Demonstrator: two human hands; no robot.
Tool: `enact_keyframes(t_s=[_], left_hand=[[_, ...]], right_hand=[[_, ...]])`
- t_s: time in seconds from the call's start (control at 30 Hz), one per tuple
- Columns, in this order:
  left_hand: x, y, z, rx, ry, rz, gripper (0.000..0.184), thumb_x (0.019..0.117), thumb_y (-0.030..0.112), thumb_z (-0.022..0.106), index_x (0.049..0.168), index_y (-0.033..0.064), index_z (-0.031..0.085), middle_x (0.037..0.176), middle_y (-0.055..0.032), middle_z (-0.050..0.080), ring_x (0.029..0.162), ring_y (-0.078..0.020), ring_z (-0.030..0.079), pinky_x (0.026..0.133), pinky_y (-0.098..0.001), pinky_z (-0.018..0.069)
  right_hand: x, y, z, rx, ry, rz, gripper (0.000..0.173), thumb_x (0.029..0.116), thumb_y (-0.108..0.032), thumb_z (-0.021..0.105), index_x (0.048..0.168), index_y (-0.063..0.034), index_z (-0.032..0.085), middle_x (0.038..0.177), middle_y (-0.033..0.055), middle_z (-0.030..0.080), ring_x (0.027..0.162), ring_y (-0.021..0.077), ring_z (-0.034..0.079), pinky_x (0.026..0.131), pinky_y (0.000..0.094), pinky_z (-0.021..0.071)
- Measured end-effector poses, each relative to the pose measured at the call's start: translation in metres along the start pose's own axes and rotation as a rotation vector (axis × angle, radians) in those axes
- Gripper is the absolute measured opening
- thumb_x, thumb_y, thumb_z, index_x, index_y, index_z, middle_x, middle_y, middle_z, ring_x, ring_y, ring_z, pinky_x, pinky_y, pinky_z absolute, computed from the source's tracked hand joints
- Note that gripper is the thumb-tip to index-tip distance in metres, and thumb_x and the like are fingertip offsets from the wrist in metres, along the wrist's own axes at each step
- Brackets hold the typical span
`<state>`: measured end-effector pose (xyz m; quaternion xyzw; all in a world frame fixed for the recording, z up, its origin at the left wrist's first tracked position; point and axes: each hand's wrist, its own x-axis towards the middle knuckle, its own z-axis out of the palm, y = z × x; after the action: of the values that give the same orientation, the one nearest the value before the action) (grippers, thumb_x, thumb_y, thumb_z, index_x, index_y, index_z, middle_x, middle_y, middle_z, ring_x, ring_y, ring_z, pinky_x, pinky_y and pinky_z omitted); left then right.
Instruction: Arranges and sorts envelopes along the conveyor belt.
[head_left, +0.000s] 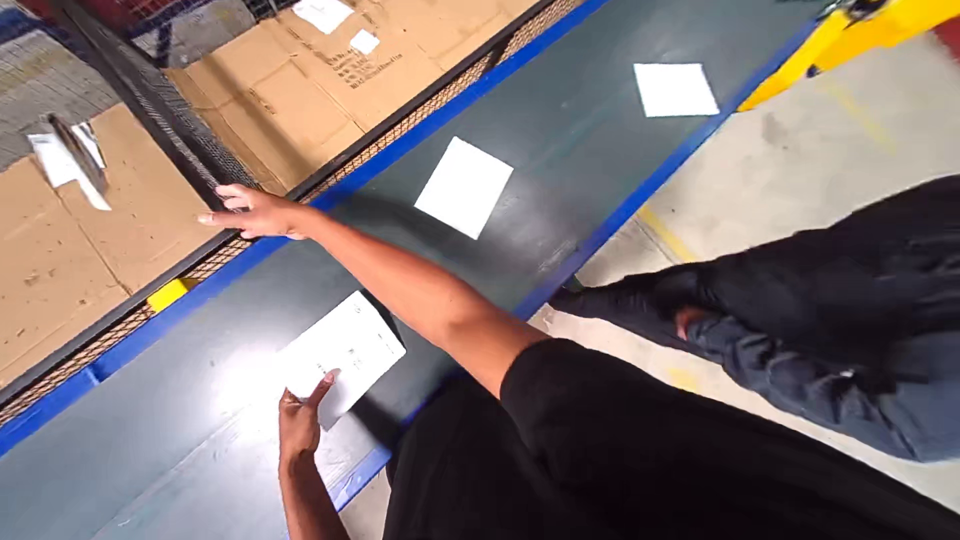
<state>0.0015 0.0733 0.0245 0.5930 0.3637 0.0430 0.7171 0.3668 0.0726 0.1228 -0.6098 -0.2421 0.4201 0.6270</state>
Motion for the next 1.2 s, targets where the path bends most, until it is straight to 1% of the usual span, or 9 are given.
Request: enact_keyframes(t_s=[0.2,0.3,0.37,0.47,0.6,0.73,0.8,0.97,1.2], left_hand=[[-0.001,0.000,0.025,-0.414,0.219,-0.029,0.034,0.0996,0.005,0.062,0.132,0.0028,0.052,0.111,-0.0112,0.072,0.098,-0.0222,0.073,0.088,-0.0451,0.0625],[0.010,0.013,0.071,-0.583,0.153,-0.063,0.041,0.0998,0.007,0.062,0.138,0.0030,0.047,0.119,-0.0148,0.069,0.107,-0.0261,0.070,0.094,-0.0502,0.0591],[0.018,0.024,0.112,-0.594,0.019,-0.065,0.043,0.1008,0.009,0.062,0.140,0.0014,0.045,0.121,-0.0184,0.068,0.109,-0.0304,0.069,0.095,-0.0534,0.0583],[0.053,0.035,0.156,-0.296,-0.175,0.143,0.047,0.1107,0.026,0.043,0.146,-0.0045,0.037,0.133,-0.0202,0.061,0.118,-0.0288,0.065,0.101,-0.0492,0.0553],[0.126,0.011,0.182,0.583,-0.068,0.551,0.080,0.0984,0.046,0.061,0.150,-0.0109,0.038,0.157,-0.0296,0.037,0.148,-0.0366,0.037,0.122,-0.0495,0.0336],[0.157,0.014,0.138,0.871,0.047,0.333,0.065,0.1057,0.039,0.044,0.149,-0.0082,0.043,0.155,-0.0324,0.038,0.148,-0.0454,0.033,0.124,-0.0549,0.0253],[0.148,0.021,0.103,0.950,0.022,0.254,0.063,0.1026,0.034,0.052,0.150,-0.0072,0.043,0.152,-0.0319,0.042,0.145,-0.0455,0.037,0.122,-0.0540,0.0289],[0.118,0.031,0.060,1.181,0.045,0.027,0.104,0.0755,0.064,0.079,0.149,-0.0015,0.045,0.149,-0.0328,0.043,0.139,-0.0507,0.040,0.110,-0.0724,0.0315],[0.066,0.002,0.001,0.351,0.074,0.067,0.062,0.0803,0.012,0.085,0.132,-0.0059,0.054,0.123,-0.0216,0.066,0.113,-0.0273,0.067,0.100,-0.0457,0.0564]], right_hand=[[-0.151,0.097,-0.004,-0.415,0.306,-0.147,0.079,0.0899,-0.048,0.075,0.147,-0.0006,0.049,0.148,0.0186,0.054,0.135,0.0268,0.054,0.114,0.0417,0.0462],[-0.224,0.122,-0.007,-0.112,0.407,0.084,0.091,0.0838,-0.046,0.083,0.152,-0.0029,0.040,0.145,0.0138,0.055,0.128,0.0200,0.059,0.105,0.0381,0.0550],[-0.252,0.117,-0.009,0.201,0.418,0.110,0.056,0.0930,-0.024,0.077,0.137,0.0003,0.053,0.123,0.0128,0.070,0.110,0.0204,0.070,0.096,0.0408,0.0605],[-0.274,0.117,-0.046,0.175,0.717,-0.033,0.026,0.0990,-0.015,0.068,0.117,0.0029,0.064,0.104,0.0109,0.076,0.097,0.0199,0.074,0.091,0.0410,0.0630],[-0.322,0.117,-0.119,-0.008,0.967,-0.070,0.029,0.0992,-0.017,0.068,0.120,0.0028,0.062,0.106,0.0109,0.075,0.100,0.0193,0.073,0.092,0.0408,0.0622],[-0.373,0.112,-0.153,-0.061,1.021,0.018,0.034,0.0990,-0.023,0.069,0.123,-0.0009,0.061,0.109,0.0074,0.073,0.102,0.0154,0.071,0.092,0.0382,0.0606],[-0.391,0.116,-0.155,0.004,1.016,0.064,0.036,0.0987,-0.025,0.070,0.126,-0.0039,0.060,0.112,0.0057,0.072,0.104,0.0155,0.071,0.092,0.0391,0.0606],[-0.390,0.127,-0.148,0.170,0.893,0.068,0.034,0.0998,-0.023,0.069,0.127,-0.0048,0.059,0.112,0.0067,0.073,0.102,0.0196,0.073,0.090,0.0414,0.0625],[-0.400,0.134,-0.119,0.054,0.836,0.082,0.056,0.0983,-0.017,0.069,0.145,-0.0012,0.042,0.130,0.0079,0.065,0.117,0.0141,0.066,0.102,0.0362,0.0576]])
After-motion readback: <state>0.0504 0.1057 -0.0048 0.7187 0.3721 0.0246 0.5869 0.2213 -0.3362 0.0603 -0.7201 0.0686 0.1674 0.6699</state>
